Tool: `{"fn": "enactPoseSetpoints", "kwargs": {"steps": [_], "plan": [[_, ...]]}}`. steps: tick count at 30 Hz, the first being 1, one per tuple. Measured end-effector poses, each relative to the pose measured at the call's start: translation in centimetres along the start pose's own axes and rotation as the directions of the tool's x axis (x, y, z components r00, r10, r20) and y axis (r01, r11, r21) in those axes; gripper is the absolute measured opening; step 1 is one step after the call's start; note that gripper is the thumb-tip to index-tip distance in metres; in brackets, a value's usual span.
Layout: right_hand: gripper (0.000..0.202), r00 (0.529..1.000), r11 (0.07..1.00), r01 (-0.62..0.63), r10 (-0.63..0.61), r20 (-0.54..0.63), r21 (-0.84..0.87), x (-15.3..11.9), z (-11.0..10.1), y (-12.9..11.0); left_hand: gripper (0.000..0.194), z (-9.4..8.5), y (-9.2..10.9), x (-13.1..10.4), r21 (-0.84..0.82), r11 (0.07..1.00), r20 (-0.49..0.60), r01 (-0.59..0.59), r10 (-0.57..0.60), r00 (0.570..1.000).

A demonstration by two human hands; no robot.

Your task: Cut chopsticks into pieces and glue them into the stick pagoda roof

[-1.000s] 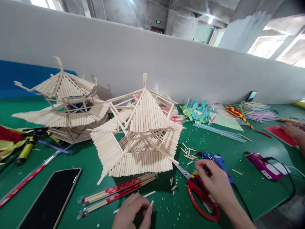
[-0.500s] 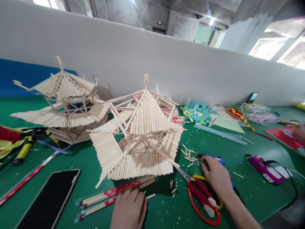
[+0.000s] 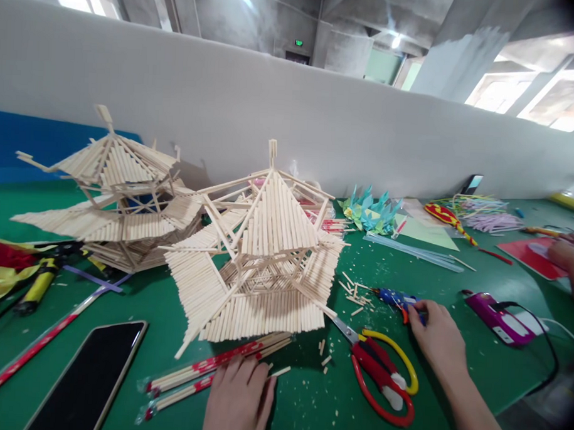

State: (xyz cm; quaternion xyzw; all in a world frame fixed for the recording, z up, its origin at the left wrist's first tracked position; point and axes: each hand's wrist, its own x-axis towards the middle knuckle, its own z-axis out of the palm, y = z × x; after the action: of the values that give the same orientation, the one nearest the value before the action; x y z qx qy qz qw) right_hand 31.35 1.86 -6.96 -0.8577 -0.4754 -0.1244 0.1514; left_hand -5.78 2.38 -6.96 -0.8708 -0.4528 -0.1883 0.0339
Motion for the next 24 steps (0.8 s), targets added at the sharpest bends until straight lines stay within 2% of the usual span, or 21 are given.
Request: {"fn": "enactPoseSetpoints", "kwargs": {"steps": [7,14,18,21,24], "plan": [[0.016,0.998,0.998,-0.047,0.048,-0.038,0.038,0.1,0.8,0.6,0.010,-0.3,0.0,-0.1,-0.003,1.000,-0.010,0.005,-0.005,1.000],[0.021,0.999,0.993,0.011,-0.006,-0.045,0.120,-0.6,0.8,1.5,0.011,-0.8,0.0,-0.1,-0.020,1.000,-0.012,0.014,-0.014,1.000],[0.026,0.996,0.994,0.015,-0.005,-0.087,0.112,-0.4,0.1,0.4,0.012,-0.9,0.0,-0.1,-0.046,0.999,-0.060,-0.008,0.005,0.998],[0.027,0.990,0.978,0.144,-0.140,-0.034,0.149,-0.2,-0.3,-2.0,0.011,-1.2,0.1,-0.2,-0.086,0.996,-0.087,-0.027,0.019,0.996],[0.022,0.938,0.927,0.308,-0.334,0.097,0.215,0.0,-0.3,-4.8,0.010,-1.6,0.1,-0.4,-0.119,0.992,-0.080,-0.039,0.030,0.996]]}}
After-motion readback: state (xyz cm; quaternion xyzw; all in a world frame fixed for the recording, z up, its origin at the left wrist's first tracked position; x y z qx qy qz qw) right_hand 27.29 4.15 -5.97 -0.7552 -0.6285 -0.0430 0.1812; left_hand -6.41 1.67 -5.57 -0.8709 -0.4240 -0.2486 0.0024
